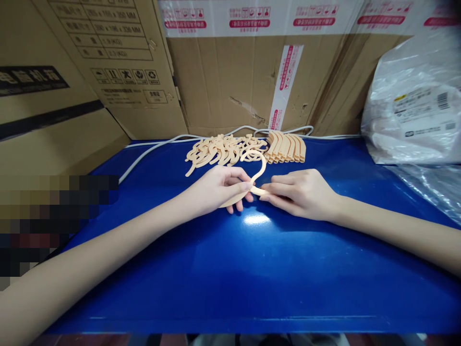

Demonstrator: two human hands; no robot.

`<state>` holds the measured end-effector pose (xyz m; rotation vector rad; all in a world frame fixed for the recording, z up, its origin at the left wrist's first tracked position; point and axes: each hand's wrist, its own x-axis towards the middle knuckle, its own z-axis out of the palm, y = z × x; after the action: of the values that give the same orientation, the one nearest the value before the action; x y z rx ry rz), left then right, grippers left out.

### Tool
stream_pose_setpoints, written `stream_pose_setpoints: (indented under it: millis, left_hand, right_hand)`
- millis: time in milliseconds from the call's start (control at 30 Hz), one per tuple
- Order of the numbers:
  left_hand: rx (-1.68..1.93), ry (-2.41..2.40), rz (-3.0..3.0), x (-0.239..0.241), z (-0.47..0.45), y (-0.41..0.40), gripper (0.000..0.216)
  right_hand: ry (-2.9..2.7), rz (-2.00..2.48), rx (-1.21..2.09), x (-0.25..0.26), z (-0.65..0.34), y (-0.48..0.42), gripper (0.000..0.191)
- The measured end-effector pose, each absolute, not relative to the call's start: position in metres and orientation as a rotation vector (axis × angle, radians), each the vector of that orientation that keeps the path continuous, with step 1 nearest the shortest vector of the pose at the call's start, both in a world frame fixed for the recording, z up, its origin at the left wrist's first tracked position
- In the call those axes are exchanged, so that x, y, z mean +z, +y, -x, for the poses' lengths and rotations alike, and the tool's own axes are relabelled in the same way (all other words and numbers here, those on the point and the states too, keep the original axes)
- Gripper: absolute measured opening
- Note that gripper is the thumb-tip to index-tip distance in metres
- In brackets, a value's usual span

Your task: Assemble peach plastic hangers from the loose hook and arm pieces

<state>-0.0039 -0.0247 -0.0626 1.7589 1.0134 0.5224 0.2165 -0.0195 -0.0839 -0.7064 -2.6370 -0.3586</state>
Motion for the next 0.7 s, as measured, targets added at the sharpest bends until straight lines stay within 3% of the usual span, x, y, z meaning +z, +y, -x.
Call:
stream_pose_setpoints:
  millis: [233,500,700]
  left_hand:
    - [0.378,1.224,-2.707,-0.068,0.005,-0.034,0.027]
    - [0.078,1.334,-2.921,-0.066,0.004,-0.032,0.029]
    - [0.059,1.375,-2.907,-0.067,0.004,-0.028,0.03]
  right_hand:
    - [-2.533,0.776,-0.327,-0.083,-0.216,-0.014,0.032]
    - [-2.406,0.895,-0.443,-0.086,-0.215,-0.01,0.037]
    - [-2.324,0.925,-0.429,-0.088,-0.216,-0.008,0.038]
